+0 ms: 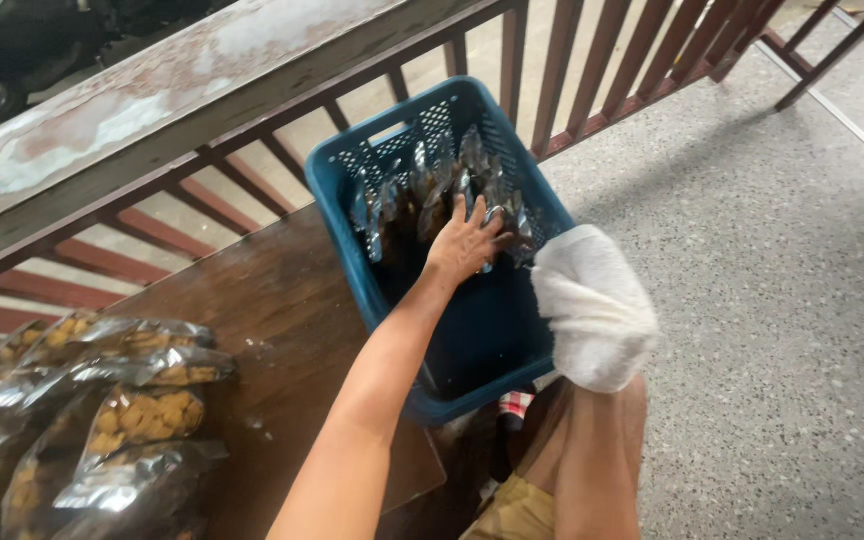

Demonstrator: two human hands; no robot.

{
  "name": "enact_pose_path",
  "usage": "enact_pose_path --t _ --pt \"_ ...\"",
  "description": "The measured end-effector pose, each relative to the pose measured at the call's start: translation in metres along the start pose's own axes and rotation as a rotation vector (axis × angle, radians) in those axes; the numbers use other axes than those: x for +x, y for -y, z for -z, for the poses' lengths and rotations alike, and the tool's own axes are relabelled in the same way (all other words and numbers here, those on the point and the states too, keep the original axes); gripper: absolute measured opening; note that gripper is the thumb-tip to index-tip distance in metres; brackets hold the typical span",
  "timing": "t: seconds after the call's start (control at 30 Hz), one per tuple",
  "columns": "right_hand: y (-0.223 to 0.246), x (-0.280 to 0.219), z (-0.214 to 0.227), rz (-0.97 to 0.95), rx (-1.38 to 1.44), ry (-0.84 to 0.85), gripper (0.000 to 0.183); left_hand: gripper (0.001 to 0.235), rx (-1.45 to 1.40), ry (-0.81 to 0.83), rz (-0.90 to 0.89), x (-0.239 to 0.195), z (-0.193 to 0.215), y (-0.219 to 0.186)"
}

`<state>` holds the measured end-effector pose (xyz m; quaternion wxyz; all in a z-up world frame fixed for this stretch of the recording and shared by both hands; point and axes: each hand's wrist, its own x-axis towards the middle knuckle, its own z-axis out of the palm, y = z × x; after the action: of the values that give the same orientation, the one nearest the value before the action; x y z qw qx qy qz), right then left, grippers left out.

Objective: The person sits on the floor and wipes sealed snack bags with a white cloth, then places them into a blue basket. The person repeatedly picks up bags, wipes them, and transfers them to the basket.

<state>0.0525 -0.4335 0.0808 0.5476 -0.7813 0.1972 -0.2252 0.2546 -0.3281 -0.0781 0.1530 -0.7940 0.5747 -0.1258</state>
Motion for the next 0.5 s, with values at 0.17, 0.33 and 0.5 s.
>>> enact_pose_path --t 0.17,0.33,0.5 --pt "0.001 0.001 0.000 -0.008 -0.041 0.000 0.050 0.034 0.123 0.219 -0.057 0.025 0.001 0.007" --pt "0.011 -0.008 -0.005 0.035 -0.100 -0.032 0.050 0.020 -0.351 0.058 0.210 -0.034 0.076 0.020" --pt "0.032 -0.048 -0.045 0.230 -0.244 0.102 0.050 0.018 -0.974 -0.433 0.556 -0.171 0.223 -0.024"
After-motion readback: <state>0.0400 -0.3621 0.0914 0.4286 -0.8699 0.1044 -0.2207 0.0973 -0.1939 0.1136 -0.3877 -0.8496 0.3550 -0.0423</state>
